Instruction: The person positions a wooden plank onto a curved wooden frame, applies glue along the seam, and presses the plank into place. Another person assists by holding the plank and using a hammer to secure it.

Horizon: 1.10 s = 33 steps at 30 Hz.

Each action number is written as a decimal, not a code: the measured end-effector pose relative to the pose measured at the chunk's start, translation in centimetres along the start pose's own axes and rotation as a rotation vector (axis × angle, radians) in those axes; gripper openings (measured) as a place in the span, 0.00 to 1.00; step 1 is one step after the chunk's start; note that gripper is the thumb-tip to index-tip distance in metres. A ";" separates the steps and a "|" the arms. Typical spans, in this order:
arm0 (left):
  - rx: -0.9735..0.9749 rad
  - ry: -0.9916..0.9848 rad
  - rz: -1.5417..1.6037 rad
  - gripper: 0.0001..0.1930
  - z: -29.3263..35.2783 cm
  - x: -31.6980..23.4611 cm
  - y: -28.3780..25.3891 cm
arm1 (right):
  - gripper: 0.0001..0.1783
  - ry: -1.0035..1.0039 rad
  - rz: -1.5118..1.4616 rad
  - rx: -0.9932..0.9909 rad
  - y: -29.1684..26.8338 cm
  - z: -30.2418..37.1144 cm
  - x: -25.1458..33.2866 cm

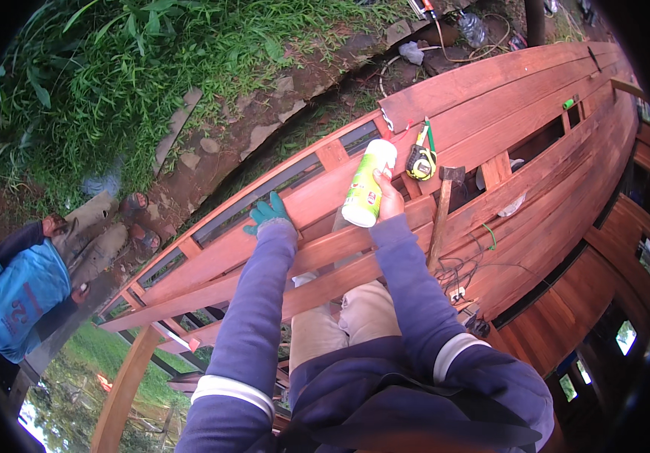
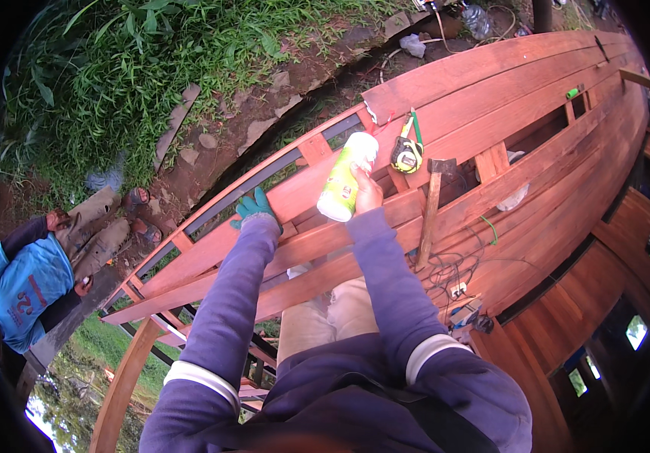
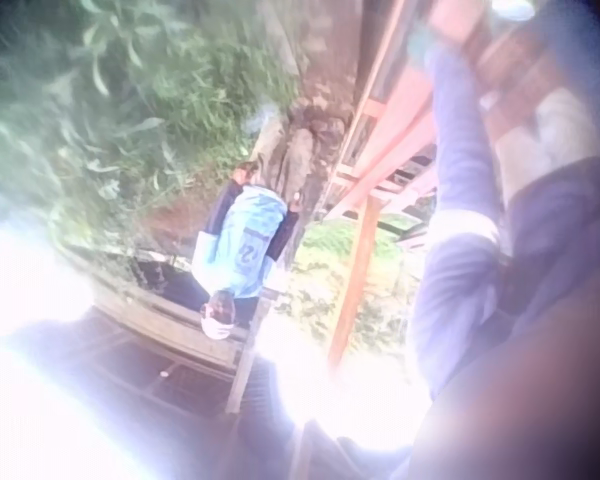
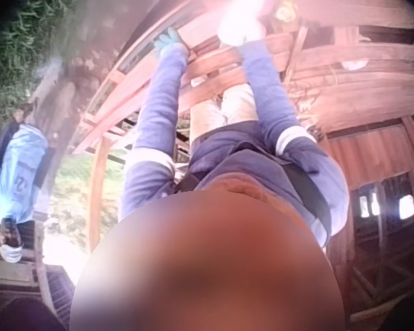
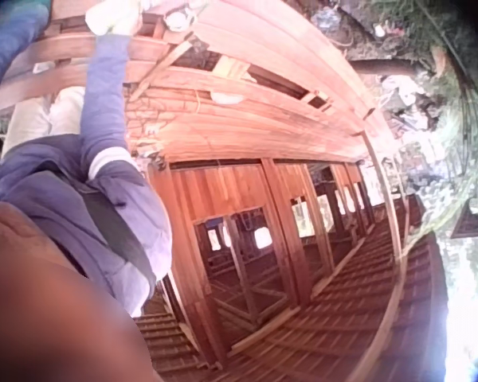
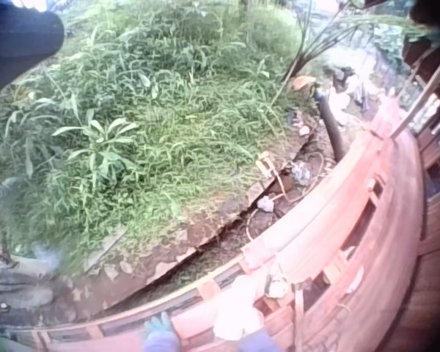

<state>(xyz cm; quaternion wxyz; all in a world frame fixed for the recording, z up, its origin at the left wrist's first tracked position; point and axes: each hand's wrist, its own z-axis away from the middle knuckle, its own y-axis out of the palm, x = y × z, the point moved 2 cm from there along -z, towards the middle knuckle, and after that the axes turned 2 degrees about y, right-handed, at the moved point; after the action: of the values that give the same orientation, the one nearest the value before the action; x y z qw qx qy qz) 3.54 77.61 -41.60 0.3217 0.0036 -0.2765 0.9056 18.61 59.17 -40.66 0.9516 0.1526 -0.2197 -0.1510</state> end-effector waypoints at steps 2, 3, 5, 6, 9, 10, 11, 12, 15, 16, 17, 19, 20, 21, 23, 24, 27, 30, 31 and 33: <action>0.006 0.007 0.003 0.54 0.1 0.0 0.0 | 0.22 -0.024 0.081 -0.040 -0.6 0.6 -0.2; 0.018 0.007 0.007 0.51 0.1 0.1 0.2 | 0.22 -0.036 0.125 -0.068 -0.9 0.9 -0.4; 0.004 0.010 0.019 0.46 -0.3 0.2 0.6 | 0.19 -0.035 0.174 0.008 -1.6 1.6 -0.8; -0.020 0.012 0.025 0.43 -0.5 0.4 0.9 | 0.19 -0.030 0.235 0.039 -1.7 1.8 -1.1; -0.097 0.013 0.017 0.50 -1.2 0.6 1.9 | 0.17 0.025 0.367 0.104 -1.9 1.9 -2.1; -0.090 0.014 0.019 0.54 -1.4 0.6 2.3 | 0.17 0.069 0.375 0.137 -1.8 1.9 -2.5; -0.122 0.018 0.012 0.48 -1.5 0.7 2.5 | 0.17 0.102 0.406 0.161 -1.6 1.9 -2.8; -0.122 0.020 0.015 0.42 -1.6 0.7 2.8 | 0.17 0.122 0.432 0.155 -1.4 1.9 -3.1; -0.141 0.029 0.045 0.35 -1.7 0.7 3.2 | 0.17 0.191 0.415 0.185 -0.6 2.0 -3.8; -0.155 0.027 0.045 0.34 -1.7 0.7 3.3 | 0.18 0.203 0.414 0.161 -0.4 2.0 -3.9; -0.155 0.030 0.057 0.34 -1.8 0.8 3.3 | 0.18 0.206 0.411 0.161 -0.1 2.0 -3.9; -0.172 0.026 0.045 0.33 -1.9 0.8 3.5 | 0.20 0.218 0.416 0.156 0.2 2.0 -3.8; -0.188 0.027 0.058 0.33 -2.0 0.8 3.6 | 0.21 0.229 0.424 0.151 0.3 2.1 -3.7; -0.199 0.025 0.060 0.33 -2.1 0.8 3.7 | 0.22 0.232 0.446 0.130 0.3 2.2 -3.5; -0.211 0.020 0.059 0.32 -2.3 0.7 4.0 | 0.22 0.273 0.390 0.133 0.3 2.7 -3.5; -0.210 0.017 0.055 0.32 -2.4 0.7 4.1 | 0.22 0.290 0.368 0.129 0.3 3.0 -3.6; -0.203 0.010 0.026 0.32 -2.4 0.6 4.2 | 0.21 0.328 0.327 0.127 0.2 3.9 -4.0; -0.218 0.009 0.018 0.31 -2.2 0.6 3.9 | 0.22 0.350 0.281 0.123 0.3 4.5 -4.5; -0.218 0.001 0.005 0.31 -2.1 0.6 3.8 | 0.23 0.372 0.238 0.136 0.5 4.6 -4.7; -0.197 0.008 0.019 0.32 -2.1 0.6 3.7 | 0.23 0.377 0.213 0.137 0.9 4.8 -5.0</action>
<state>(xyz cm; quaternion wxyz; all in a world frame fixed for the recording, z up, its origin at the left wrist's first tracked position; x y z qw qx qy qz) 1.30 76.63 -45.06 0.3129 -0.0345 -0.3630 0.8770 12.29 60.66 -38.15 0.9738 0.2184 -0.0628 -0.0035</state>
